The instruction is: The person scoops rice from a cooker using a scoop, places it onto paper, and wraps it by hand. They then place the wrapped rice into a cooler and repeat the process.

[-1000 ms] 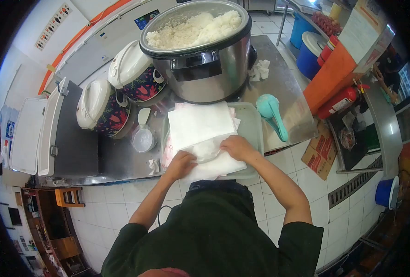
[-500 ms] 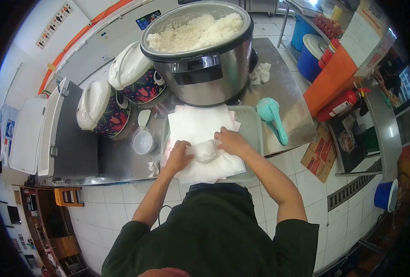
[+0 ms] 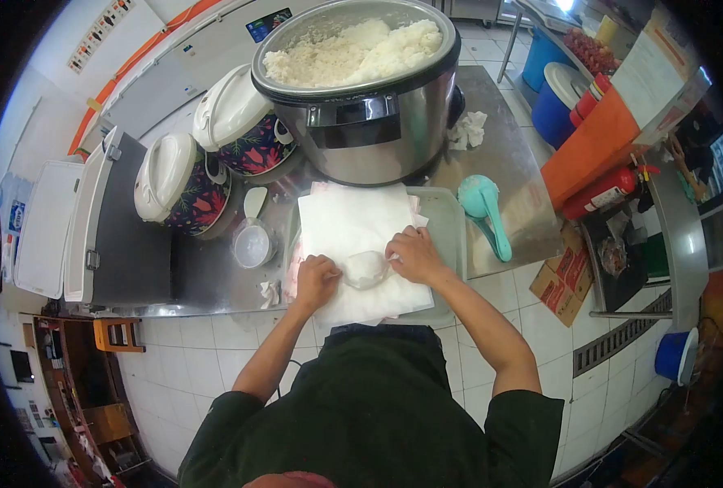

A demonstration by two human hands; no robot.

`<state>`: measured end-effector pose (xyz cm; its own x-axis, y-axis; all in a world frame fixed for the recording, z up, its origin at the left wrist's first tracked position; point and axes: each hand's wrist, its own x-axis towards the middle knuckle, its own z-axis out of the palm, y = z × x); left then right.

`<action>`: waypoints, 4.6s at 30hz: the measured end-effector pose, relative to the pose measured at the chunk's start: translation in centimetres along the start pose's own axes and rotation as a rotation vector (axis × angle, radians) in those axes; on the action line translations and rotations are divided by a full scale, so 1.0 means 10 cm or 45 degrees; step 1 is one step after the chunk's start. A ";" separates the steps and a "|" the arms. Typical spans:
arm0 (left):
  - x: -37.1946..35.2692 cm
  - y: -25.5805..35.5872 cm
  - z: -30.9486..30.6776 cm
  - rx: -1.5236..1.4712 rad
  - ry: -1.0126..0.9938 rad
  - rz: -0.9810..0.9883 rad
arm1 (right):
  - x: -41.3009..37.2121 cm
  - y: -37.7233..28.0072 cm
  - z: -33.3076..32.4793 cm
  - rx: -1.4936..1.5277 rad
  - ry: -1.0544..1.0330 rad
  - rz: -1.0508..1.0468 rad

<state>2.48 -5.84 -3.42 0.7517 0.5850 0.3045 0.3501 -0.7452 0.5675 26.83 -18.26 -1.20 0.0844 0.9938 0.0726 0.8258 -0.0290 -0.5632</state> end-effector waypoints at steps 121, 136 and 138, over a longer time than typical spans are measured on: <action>-1.20 -2.47 -6.69 -0.663 0.967 -0.173 | 4.33 -7.22 1.32 1.013 -0.230 -0.922; -1.58 -3.37 -6.90 -0.746 1.324 -0.099 | 6.47 -6.22 2.97 -0.148 -1.378 -0.244; -1.57 -3.38 -6.90 -0.656 1.338 -0.134 | 6.41 -6.23 3.16 -0.060 -1.399 -0.159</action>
<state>-59.73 32.25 25.40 -0.1823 0.7921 0.5826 -0.0658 -0.6010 0.7965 -36.80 50.68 12.51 -0.5227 0.5435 -0.6568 0.8165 0.0976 -0.5690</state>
